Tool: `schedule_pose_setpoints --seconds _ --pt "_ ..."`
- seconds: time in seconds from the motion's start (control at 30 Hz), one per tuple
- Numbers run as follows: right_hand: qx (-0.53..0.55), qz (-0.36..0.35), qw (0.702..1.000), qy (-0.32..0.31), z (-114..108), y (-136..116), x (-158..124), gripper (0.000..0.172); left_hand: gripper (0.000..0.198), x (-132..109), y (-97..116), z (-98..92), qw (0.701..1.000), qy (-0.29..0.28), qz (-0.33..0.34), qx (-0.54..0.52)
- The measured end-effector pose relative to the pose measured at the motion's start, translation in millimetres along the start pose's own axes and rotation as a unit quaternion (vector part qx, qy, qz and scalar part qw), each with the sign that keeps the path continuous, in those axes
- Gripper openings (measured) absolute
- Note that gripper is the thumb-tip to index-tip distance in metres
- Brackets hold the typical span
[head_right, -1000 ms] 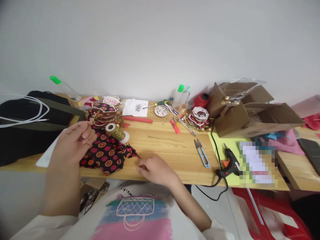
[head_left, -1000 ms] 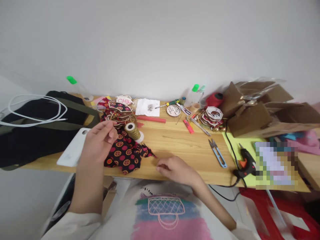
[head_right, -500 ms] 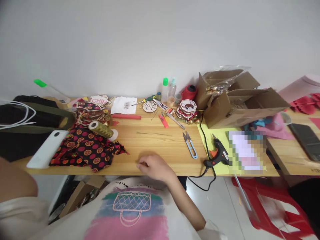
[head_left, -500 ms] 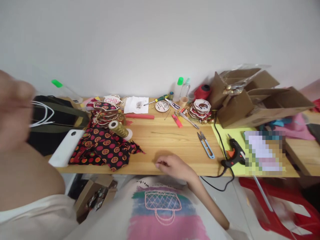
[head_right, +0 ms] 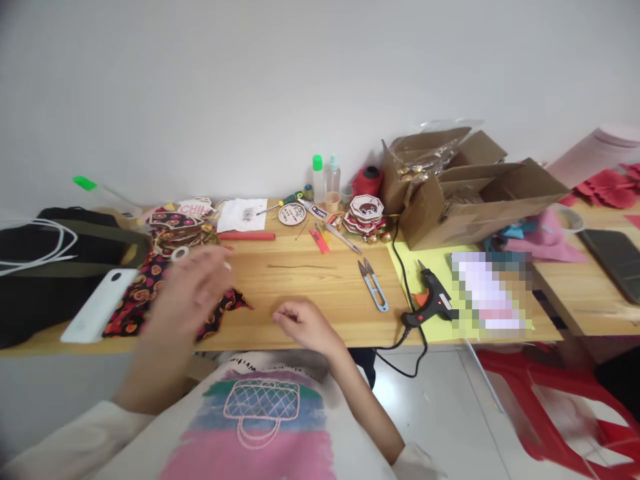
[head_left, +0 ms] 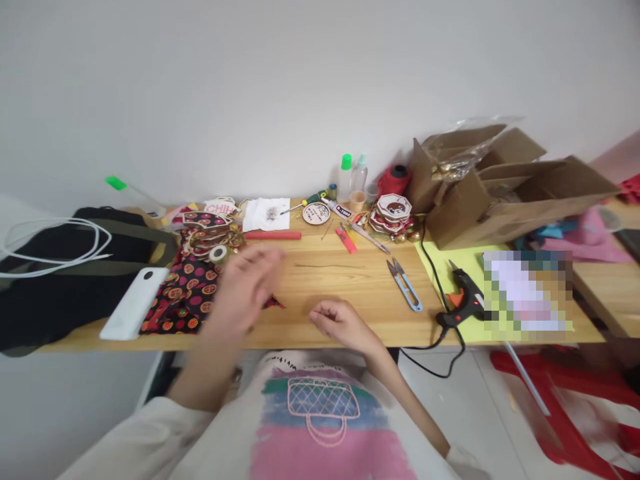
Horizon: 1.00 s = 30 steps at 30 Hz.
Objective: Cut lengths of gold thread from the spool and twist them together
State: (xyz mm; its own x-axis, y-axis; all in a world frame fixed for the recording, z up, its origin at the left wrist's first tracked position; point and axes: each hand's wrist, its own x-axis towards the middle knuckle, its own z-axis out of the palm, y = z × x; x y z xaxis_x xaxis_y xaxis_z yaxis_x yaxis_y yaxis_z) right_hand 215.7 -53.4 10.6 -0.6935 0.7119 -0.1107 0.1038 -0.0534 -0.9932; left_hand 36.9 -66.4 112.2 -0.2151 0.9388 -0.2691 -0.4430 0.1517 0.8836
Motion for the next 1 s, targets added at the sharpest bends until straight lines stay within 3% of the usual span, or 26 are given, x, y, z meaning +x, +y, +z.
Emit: schedule_pose_setpoints --seconds 0.13,0.23,0.33,0.7,0.87,1.0 --pt "0.115 -0.017 0.992 0.046 -1 4 0 0.023 0.014 -5 -51 23.7 0.977 -0.023 -0.185 -0.105" --pt "0.198 -0.021 0.972 0.125 -4 4 2 0.026 0.017 -10 -69 25.1 0.982 -0.012 -0.172 -0.079" --pt "0.264 0.004 0.957 0.122 -10 1 5 0.029 0.023 -10 -70 22.0 0.985 -0.034 -0.161 -0.047" --pt "0.378 0.108 0.917 -0.068 -34 -6 -29 0.042 0.029 2 -65 13.5 0.98 -0.026 -0.193 -0.035" --pt "0.345 0.115 0.928 -0.079 -38 -22 -47 0.028 0.022 11 -57 7.7 0.982 -0.001 -0.174 -0.07" --pt "0.275 0.123 0.953 -0.034 -47 -31 -55 0.029 0.015 18 -49 2.2 0.985 0.0 -0.15 -0.088"
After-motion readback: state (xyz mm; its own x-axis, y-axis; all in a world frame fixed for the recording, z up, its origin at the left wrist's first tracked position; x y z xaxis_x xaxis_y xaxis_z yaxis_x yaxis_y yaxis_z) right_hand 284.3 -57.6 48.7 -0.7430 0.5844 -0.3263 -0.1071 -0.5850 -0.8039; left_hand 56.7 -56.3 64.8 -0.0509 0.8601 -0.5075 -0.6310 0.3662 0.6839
